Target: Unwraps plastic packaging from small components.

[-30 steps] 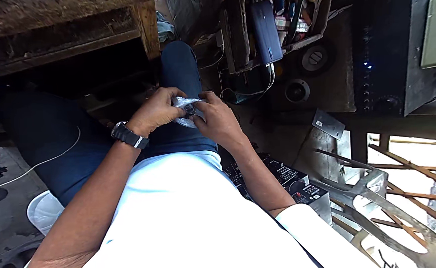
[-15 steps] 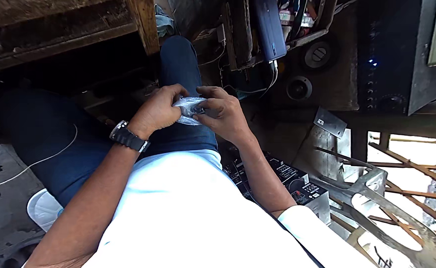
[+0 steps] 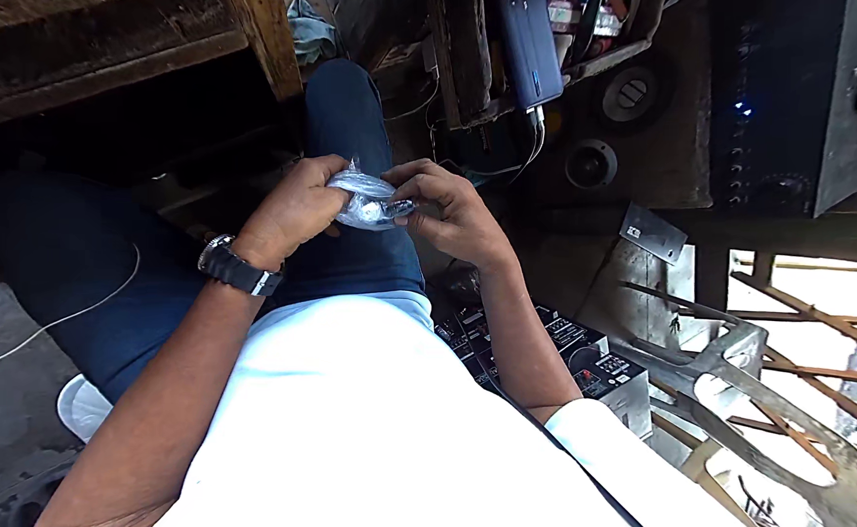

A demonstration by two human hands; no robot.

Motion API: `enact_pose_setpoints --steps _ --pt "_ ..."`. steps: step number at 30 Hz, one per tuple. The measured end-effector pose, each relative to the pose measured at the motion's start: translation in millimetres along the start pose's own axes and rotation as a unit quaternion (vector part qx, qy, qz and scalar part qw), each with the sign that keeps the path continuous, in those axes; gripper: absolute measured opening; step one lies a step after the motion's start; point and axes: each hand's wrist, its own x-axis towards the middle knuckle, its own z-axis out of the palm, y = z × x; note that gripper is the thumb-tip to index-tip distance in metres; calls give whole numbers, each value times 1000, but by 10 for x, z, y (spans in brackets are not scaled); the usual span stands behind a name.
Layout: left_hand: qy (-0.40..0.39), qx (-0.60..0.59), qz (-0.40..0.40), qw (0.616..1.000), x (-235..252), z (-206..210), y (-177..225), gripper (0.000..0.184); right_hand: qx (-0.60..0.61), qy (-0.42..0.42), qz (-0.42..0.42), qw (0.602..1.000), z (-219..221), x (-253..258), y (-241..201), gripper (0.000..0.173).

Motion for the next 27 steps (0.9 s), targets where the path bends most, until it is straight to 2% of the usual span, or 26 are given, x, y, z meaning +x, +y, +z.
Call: enact_pose_setpoints --steps 3,6,11,14,22,25,27 --pt "-56 -4 60 997 -14 26 0 38 71 80 33 994 105 -18 5 18" --pt "-76 22 107 991 12 55 -40 60 177 161 48 970 232 -16 24 21" --pt "-73 34 104 991 57 89 -120 77 400 227 83 884 334 -43 82 25" --pt "-73 36 93 992 62 99 -132 82 464 234 71 852 315 -68 160 26" --pt "-57 83 64 993 88 150 -117 93 522 227 21 822 173 -63 103 27" --pt "-59 109 78 989 87 157 -119 85 547 222 20 807 135 -75 64 28" --pt "-61 130 94 985 81 142 -118 72 555 222 22 801 113 -88 53 30"
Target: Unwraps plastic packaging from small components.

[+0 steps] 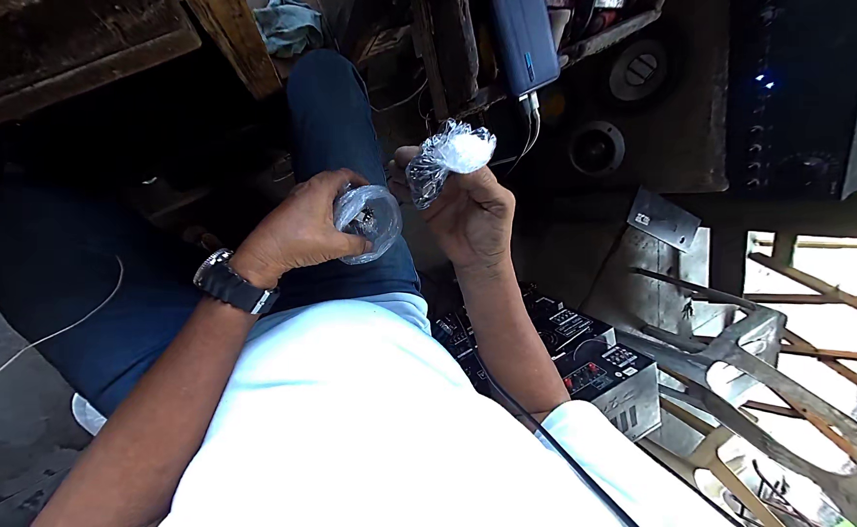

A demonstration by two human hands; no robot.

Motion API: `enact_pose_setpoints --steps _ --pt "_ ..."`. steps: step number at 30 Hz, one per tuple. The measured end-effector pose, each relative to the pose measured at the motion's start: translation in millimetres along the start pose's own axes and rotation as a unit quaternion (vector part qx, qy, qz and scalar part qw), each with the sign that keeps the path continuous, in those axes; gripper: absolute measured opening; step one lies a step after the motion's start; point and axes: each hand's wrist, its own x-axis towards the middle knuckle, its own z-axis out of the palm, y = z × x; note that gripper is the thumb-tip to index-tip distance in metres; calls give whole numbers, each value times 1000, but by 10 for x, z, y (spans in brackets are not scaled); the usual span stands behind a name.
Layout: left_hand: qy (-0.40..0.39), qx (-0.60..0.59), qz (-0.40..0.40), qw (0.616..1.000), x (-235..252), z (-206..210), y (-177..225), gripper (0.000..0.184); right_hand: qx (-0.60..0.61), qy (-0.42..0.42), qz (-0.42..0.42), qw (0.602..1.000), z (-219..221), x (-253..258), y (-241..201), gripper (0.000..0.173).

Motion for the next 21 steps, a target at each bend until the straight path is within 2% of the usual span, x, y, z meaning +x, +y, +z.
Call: enact_pose_setpoints --steps 2,4,7,10,13,15,18,21 --pt "7 -3 10 1000 -5 -20 -5 48 -3 4 2 1000 2 -9 -34 30" --pt "29 -67 -27 997 3 -19 9 23 -8 5 15 1000 -3 -14 -70 33" --pt "50 -243 -155 956 54 -65 48 36 -57 -4 31 998 -15 -7 -120 48" --pt "63 -366 -224 901 97 -125 9 44 -164 8 49 985 15 -14 -147 54" --pt "74 -429 -243 867 114 -156 -30 46 -318 57 50 945 68 -13 -104 54" --pt "76 -452 -241 855 124 -173 -69 46 -399 51 40 915 20 1 -42 48" --pt "74 -461 -233 853 120 -195 -131 47 -458 55 40 886 -86 21 69 27" --pt "74 -464 -233 851 111 -200 -129 47 -469 61 68 878 -168 31 132 25"
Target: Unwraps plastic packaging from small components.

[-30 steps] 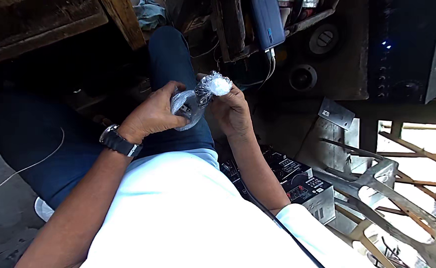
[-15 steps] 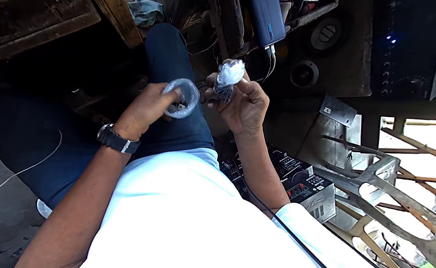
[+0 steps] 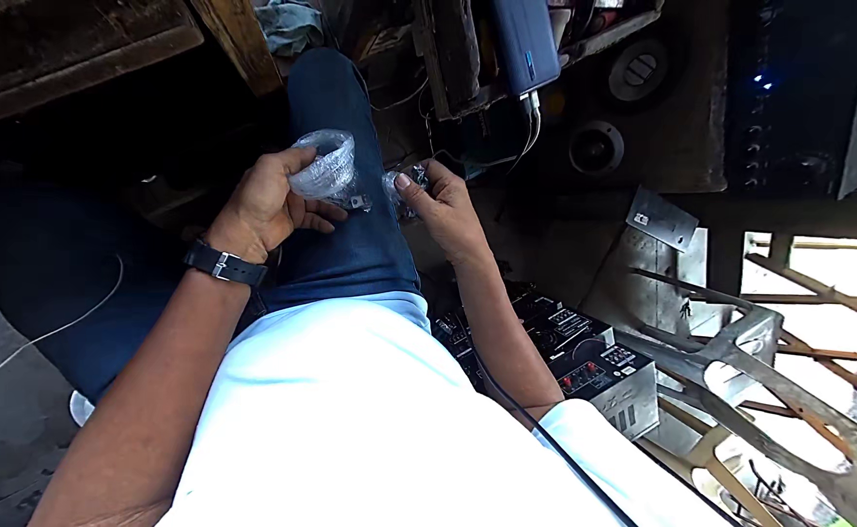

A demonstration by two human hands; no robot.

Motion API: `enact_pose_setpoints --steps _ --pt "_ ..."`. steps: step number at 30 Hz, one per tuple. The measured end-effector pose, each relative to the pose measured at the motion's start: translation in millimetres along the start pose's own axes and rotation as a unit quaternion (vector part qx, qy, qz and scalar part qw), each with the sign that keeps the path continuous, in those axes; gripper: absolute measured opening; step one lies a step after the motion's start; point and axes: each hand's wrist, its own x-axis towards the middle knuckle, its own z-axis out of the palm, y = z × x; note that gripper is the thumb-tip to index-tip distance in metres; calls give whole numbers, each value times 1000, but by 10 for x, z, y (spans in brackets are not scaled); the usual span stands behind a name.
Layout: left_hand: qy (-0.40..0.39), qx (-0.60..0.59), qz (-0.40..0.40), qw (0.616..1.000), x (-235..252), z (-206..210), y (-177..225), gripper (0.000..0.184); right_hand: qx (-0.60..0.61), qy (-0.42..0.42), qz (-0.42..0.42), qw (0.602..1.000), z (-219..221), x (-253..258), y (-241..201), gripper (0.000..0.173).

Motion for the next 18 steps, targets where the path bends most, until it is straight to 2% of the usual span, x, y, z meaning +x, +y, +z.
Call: enact_pose_setpoints --steps 3,6,9,14,16,18 --pt "-12 24 9 1000 -36 16 12 46 9 -7 27 1000 1 -7 -1 29" --pt "-33 64 37 997 -77 26 13 45 86 -27 65 994 -17 -17 -68 38" --pt "-61 112 71 989 -103 -5 12 64 179 -42 79 980 -38 -8 -109 48" --pt "-104 192 117 969 -78 -96 -27 93 306 -78 96 944 -80 3 -152 48" --pt "-109 206 150 961 -65 -105 -69 92 355 -95 95 925 -85 5 -132 48" --pt "-111 220 189 951 -61 -80 -95 77 411 -107 96 900 -89 -2 -126 47"
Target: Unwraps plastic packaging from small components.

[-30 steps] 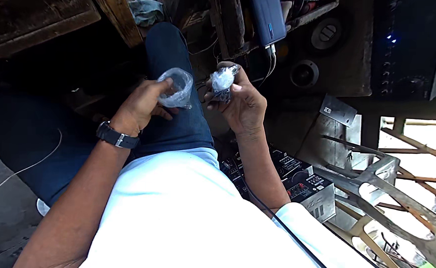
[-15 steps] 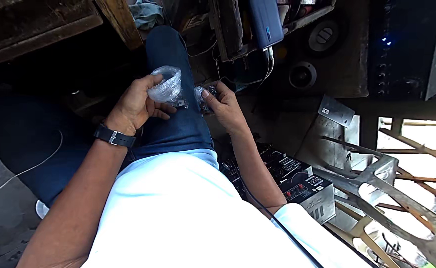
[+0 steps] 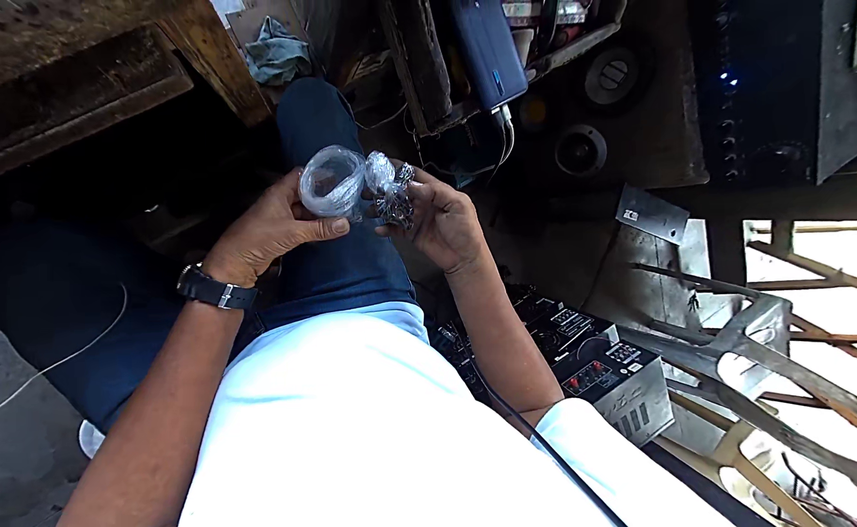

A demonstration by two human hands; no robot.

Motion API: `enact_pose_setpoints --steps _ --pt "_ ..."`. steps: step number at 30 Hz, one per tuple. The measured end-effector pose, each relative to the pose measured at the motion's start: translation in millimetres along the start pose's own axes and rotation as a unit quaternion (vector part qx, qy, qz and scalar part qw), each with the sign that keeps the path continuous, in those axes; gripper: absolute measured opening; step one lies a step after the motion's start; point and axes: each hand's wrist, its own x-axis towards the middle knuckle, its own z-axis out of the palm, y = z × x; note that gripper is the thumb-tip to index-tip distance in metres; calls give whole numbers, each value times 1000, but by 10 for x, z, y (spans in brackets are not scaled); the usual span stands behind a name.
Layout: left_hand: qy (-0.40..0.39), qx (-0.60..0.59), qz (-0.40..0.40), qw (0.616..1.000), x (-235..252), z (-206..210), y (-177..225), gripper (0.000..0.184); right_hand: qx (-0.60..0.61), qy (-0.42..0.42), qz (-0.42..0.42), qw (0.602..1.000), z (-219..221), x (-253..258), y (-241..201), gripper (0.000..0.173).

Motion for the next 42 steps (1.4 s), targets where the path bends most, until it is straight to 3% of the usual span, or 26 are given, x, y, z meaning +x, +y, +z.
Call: enact_pose_setpoints --steps 4,6,8,12,15,17,19,20,22,25,28,31,36,42 --pt "68 92 25 993 72 84 -56 22 53 -32 -9 998 61 -43 -38 48" --pt "76 100 11 992 102 87 -56 16 58 -44 -27 997 72 -59 -58 47" --pt "85 93 3 992 112 93 -54 22 62 -42 -47 996 92 -82 -75 44" --pt "67 37 3 997 63 93 29 70 67 -25 -59 996 115 -125 -103 39" --pt "100 38 1 994 8 85 115 88 89 14 -66 994 138 -138 -100 32" --pt "158 136 -4 978 -49 75 188 101 90 55 -77 991 169 -145 -103 28" --pt "213 295 13 931 -143 107 304 110 55 88 -103 989 199 -154 -100 25" --pt "227 350 35 908 -224 157 395 108 31 98 -122 987 217 -162 -95 23" --pt "222 388 97 889 -430 324 622 86 0 111 -156 982 279 -186 -96 19" --pt "149 324 145 923 -520 560 879 43 -54 103 -197 974 407 -239 -104 19" --pt "97 227 155 957 -430 731 898 30 -132 93 -233 959 547 -313 -83 18" --pt "69 151 178 970 -369 774 775 23 -191 98 -233 949 635 -440 -69 21" --pt "67 128 176 974 -350 777 719 11 -276 77 -216 933 552 -504 -137 45" --pt "84 214 105 968 -353 767 741 48 -328 60 -183 925 570 -480 -125 22"
